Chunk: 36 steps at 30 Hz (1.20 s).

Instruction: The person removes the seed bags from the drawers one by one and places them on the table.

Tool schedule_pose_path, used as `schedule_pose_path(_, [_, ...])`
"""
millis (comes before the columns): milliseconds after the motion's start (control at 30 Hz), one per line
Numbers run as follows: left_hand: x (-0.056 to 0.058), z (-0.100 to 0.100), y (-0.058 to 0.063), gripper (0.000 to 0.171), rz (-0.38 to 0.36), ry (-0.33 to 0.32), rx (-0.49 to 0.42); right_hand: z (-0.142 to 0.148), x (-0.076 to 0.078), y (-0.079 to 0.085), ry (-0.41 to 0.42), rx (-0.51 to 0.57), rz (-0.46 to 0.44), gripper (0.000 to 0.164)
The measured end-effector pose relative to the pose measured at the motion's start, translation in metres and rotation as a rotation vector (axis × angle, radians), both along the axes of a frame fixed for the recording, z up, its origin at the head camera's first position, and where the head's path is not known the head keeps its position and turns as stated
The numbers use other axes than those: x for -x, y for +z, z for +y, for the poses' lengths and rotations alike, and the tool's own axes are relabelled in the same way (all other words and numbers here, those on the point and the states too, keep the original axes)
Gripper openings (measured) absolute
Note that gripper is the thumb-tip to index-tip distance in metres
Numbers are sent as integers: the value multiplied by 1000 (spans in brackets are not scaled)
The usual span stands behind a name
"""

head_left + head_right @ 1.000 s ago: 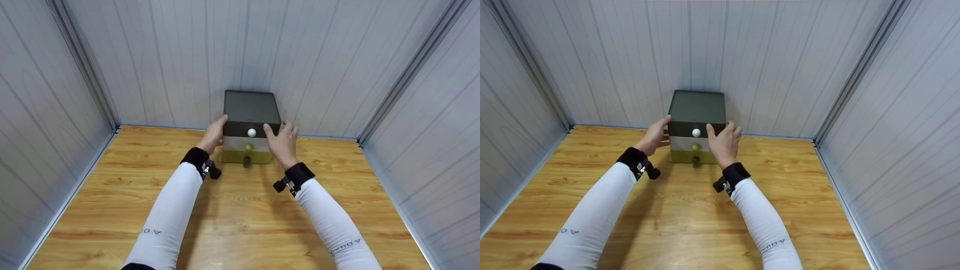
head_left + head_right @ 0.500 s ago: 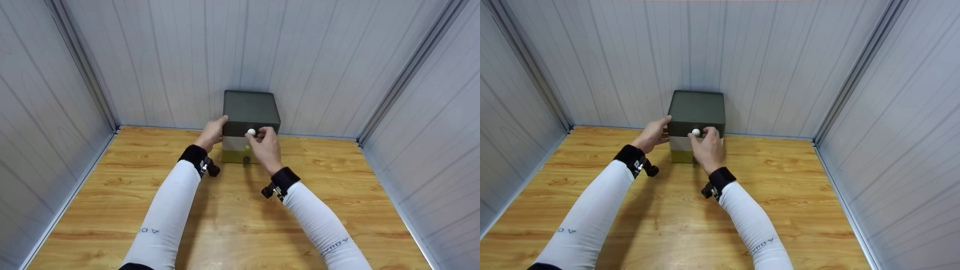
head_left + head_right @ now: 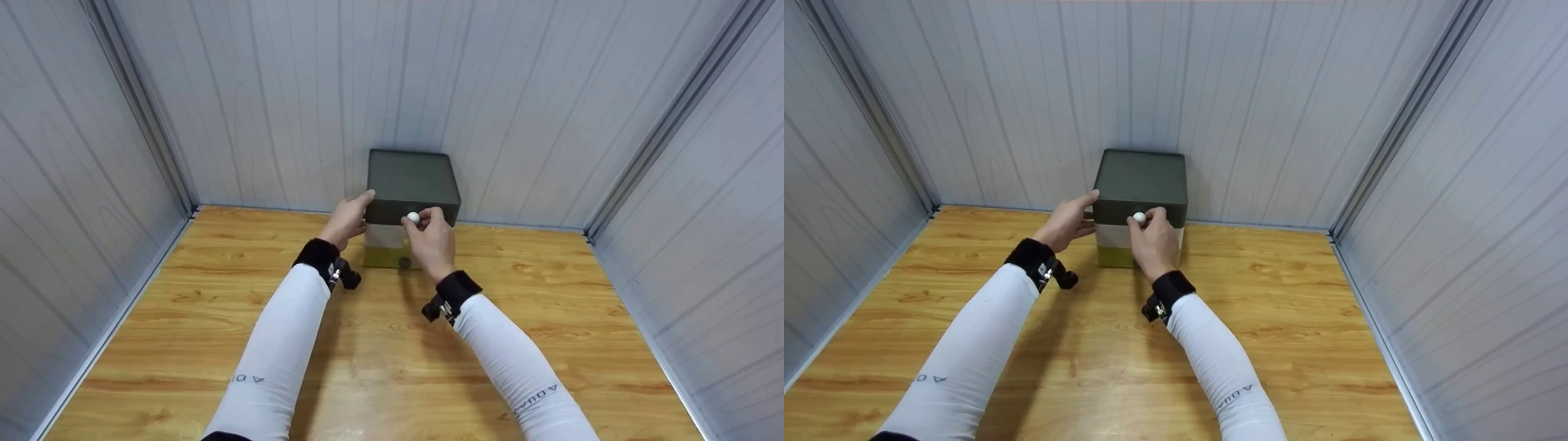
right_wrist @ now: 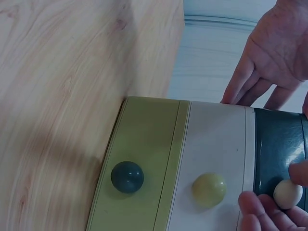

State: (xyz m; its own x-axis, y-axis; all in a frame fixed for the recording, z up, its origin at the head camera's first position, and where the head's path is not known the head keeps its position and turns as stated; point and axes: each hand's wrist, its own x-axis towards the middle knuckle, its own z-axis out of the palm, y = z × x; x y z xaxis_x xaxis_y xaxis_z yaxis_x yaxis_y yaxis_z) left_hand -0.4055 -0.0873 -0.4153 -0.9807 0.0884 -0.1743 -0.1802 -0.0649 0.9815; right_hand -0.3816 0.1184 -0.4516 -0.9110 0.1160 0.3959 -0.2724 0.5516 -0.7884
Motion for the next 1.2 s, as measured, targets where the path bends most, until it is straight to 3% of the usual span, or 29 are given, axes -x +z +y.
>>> schedule_pose_path(333, [2,2,0,86,-8,-9,-3,2,-1,-2,4,20,18,29])
schedule_pose_path(967, [0,-5,-2,89,-11,-40,17,-2,-25,-8,2,71,84,26])
schedule_pose_path(1200, [0,-5,-2,90,-24,-23,-21,-2,-36,-11,24,105,84,25])
